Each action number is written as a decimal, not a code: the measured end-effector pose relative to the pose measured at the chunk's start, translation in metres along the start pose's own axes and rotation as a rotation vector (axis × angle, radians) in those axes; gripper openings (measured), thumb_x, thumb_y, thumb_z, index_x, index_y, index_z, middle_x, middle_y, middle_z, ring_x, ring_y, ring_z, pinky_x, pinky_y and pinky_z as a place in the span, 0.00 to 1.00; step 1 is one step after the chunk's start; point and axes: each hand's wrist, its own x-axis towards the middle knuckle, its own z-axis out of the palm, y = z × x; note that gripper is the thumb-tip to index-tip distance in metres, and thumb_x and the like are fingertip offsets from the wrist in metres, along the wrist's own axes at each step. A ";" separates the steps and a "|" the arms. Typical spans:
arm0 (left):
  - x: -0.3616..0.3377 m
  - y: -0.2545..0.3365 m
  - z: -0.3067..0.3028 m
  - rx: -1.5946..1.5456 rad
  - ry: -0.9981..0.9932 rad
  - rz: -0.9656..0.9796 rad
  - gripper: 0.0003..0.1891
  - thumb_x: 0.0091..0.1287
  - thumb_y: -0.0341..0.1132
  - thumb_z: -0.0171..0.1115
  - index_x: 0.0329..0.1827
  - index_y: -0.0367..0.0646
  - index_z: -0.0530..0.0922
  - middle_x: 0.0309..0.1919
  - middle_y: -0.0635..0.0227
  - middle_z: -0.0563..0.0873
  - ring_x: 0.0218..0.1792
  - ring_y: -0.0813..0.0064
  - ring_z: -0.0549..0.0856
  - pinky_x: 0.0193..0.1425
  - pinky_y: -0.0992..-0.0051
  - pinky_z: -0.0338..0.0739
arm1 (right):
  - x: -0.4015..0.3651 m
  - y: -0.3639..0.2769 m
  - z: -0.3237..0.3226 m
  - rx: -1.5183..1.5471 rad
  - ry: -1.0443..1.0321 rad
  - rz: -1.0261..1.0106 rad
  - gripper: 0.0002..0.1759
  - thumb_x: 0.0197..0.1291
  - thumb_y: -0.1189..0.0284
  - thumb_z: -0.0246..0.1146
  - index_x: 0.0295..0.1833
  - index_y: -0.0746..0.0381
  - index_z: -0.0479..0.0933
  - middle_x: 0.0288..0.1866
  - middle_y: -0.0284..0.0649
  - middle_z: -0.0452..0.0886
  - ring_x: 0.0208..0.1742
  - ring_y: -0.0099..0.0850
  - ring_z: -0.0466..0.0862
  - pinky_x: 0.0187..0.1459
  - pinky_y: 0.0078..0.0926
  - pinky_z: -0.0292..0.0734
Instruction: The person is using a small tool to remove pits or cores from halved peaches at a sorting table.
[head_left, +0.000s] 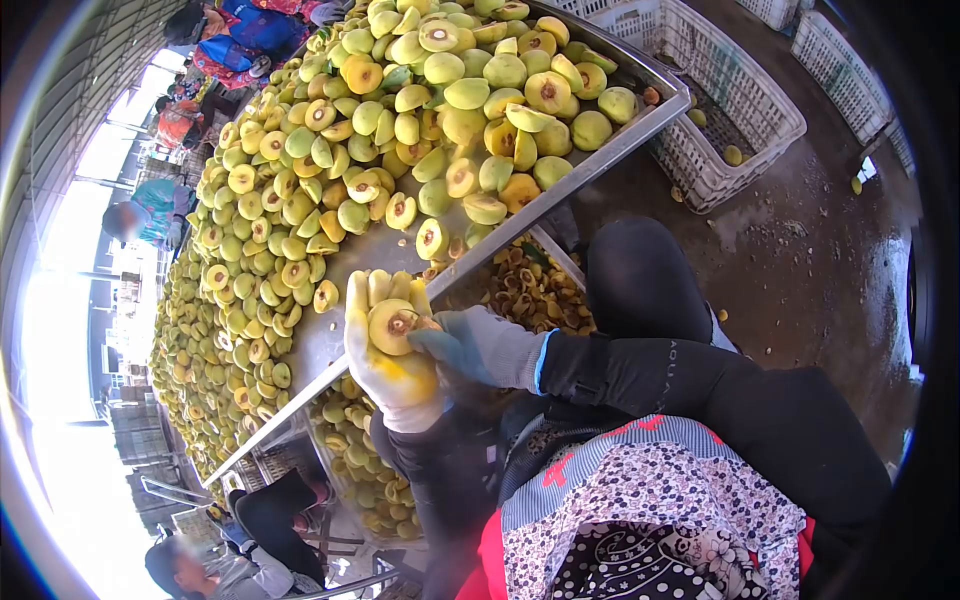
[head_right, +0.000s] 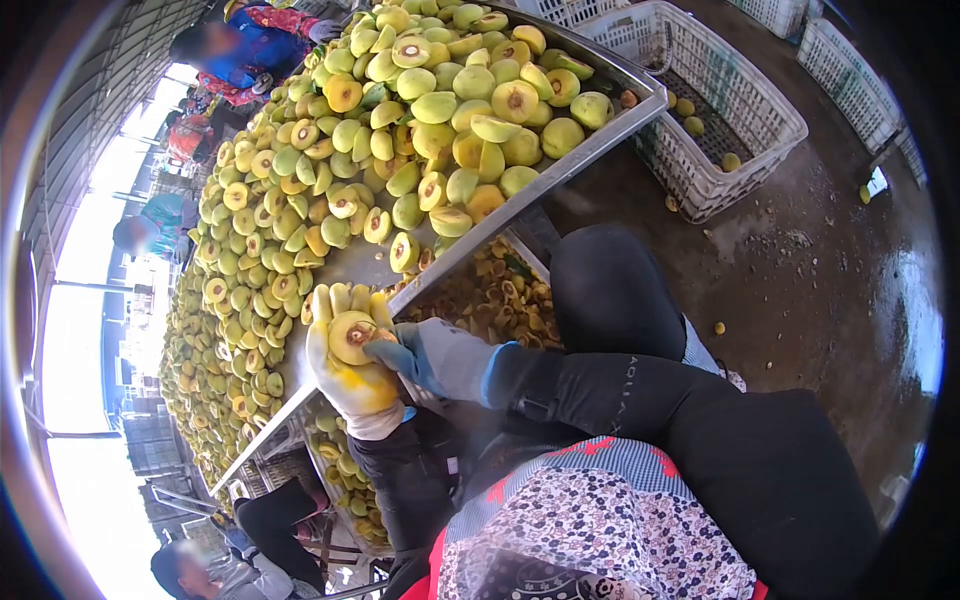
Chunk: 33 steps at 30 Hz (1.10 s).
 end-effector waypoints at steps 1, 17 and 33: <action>0.001 0.000 -0.002 -0.068 -0.076 -0.005 0.27 0.79 0.46 0.48 0.73 0.36 0.68 0.59 0.59 0.80 0.58 0.59 0.81 0.65 0.56 0.76 | 0.003 0.009 0.006 -0.001 0.016 -0.083 0.26 0.75 0.47 0.48 0.55 0.58 0.78 0.41 0.52 0.85 0.43 0.49 0.87 0.46 0.37 0.80; -0.007 -0.007 0.006 0.209 -0.037 0.065 0.27 0.78 0.49 0.49 0.70 0.38 0.70 0.62 0.51 0.79 0.56 0.53 0.82 0.65 0.55 0.77 | 0.002 -0.011 0.009 0.535 -0.156 0.488 0.42 0.63 0.26 0.49 0.30 0.56 0.81 0.15 0.36 0.72 0.14 0.33 0.75 0.15 0.33 0.65; 0.001 0.001 -0.013 0.653 0.100 -0.112 0.25 0.77 0.54 0.51 0.42 0.36 0.77 0.33 0.55 0.86 0.28 0.65 0.85 0.33 0.68 0.83 | -0.007 -0.022 0.004 0.540 -0.323 0.636 0.36 0.65 0.27 0.47 0.25 0.49 0.68 0.17 0.23 0.63 0.14 0.16 0.59 0.17 0.19 0.55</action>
